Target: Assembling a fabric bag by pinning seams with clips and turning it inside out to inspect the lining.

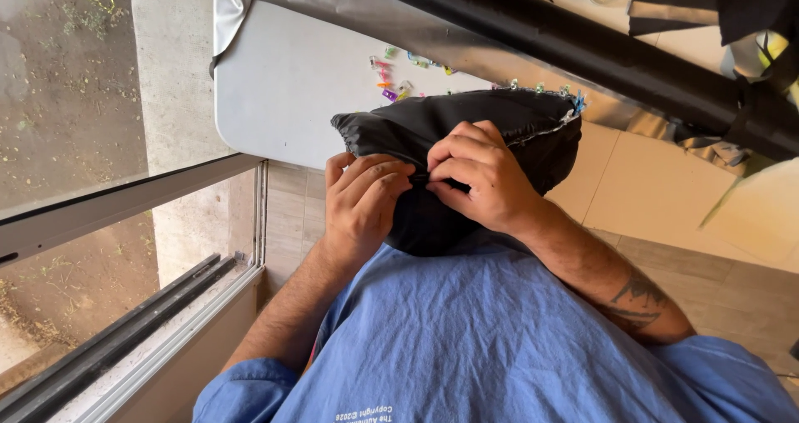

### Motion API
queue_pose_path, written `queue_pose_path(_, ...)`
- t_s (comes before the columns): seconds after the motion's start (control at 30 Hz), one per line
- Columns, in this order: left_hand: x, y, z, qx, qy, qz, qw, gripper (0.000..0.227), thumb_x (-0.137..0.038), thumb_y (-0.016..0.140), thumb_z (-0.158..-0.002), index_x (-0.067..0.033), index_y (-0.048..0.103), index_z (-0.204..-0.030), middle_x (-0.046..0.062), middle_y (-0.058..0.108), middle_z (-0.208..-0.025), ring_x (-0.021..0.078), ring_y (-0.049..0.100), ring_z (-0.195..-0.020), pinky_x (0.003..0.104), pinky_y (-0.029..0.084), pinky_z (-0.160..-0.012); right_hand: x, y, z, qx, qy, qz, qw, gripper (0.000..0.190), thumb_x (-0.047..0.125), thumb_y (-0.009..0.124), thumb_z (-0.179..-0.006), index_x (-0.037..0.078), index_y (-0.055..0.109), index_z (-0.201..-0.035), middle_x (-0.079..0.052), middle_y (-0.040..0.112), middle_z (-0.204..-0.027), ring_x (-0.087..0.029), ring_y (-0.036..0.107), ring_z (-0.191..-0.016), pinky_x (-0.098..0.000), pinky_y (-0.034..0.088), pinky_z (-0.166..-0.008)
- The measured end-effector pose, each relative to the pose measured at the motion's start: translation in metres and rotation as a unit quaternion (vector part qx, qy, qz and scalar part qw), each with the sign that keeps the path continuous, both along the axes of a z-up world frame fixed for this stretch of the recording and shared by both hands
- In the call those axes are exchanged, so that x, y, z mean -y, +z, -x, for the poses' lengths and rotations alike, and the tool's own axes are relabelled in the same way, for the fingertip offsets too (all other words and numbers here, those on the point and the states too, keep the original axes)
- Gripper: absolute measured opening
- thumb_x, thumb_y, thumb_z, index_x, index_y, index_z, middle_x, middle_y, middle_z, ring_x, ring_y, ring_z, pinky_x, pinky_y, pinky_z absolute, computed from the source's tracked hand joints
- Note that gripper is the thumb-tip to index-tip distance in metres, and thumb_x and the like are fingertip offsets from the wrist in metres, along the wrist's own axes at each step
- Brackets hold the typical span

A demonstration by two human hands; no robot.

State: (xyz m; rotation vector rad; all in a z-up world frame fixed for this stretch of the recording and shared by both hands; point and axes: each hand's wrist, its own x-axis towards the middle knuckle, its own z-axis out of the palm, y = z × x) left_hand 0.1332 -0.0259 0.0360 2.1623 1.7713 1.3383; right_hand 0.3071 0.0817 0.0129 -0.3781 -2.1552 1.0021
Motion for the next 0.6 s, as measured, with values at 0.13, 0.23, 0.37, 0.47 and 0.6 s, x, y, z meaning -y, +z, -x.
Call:
queue_pose_path(0.13,0.006,0.011,0.013,-0.046,0.045,-0.042,0.997,0.014,-0.010,0.068,-0.101,-0.0065,0.072,-0.088,0.011,0.071,-0.092,0.0330,0.068,-0.082,0.042,0.049,-0.076,-0.001,-0.004,-0.002,-0.005,0.002,0.003,1.000,0.016,0.005,0.075,-0.091,0.008,0.067,-0.079,-0.002,0.069,-0.090,-0.024,0.063,-0.082,-0.0376,0.047,-0.082)
queue_pose_path(0.23,0.013,0.006,0.014,-0.022,0.031,-0.013,0.999,0.020,-0.007,0.062,-0.104,-0.0042,0.074,-0.089,0.011,0.071,-0.086,0.0317,0.070,-0.077,0.038,0.052,-0.073,-0.001,-0.005,-0.004,-0.003,0.007,0.005,1.000,0.016,0.004,0.075,-0.091,0.008,0.067,-0.078,-0.003,0.070,-0.089,-0.024,0.063,-0.082,-0.0383,0.047,-0.082)
queue_pose_path(0.37,0.006,0.000,0.015,-0.033,0.006,0.020,0.999,0.020,-0.007,0.060,-0.105,0.0003,0.075,-0.095,0.014,0.072,-0.087,0.0349,0.073,-0.084,0.039,0.054,-0.074,-0.004,-0.005,0.000,0.004,0.012,-0.002,1.000,0.015,0.004,0.076,-0.089,0.008,0.067,-0.077,-0.003,0.070,-0.088,-0.024,0.065,-0.082,-0.0393,0.048,-0.083)
queue_pose_path(0.47,0.004,0.000,0.016,-0.018,-0.033,0.078,0.996,0.025,-0.015,0.055,-0.107,-0.0007,0.071,-0.096,0.012,0.066,-0.084,0.0347,0.068,-0.082,0.041,0.051,-0.073,-0.001,-0.006,-0.004,0.018,0.018,-0.001,1.000,0.014,0.005,0.077,-0.089,0.008,0.068,-0.078,-0.003,0.069,-0.088,-0.024,0.065,-0.081,-0.0398,0.049,-0.082)
queue_pose_path(0.6,0.003,0.001,0.022,-0.038,-0.080,0.111,0.990,0.033,-0.024,0.048,-0.110,-0.0041,0.066,-0.091,0.009,0.059,-0.084,0.0329,0.062,-0.081,0.042,0.045,-0.073,0.000,-0.010,-0.004,0.025,0.022,0.003,0.999,0.012,0.008,0.076,-0.090,0.009,0.068,-0.081,-0.003,0.069,-0.090,-0.025,0.066,-0.082,-0.0403,0.049,-0.080)
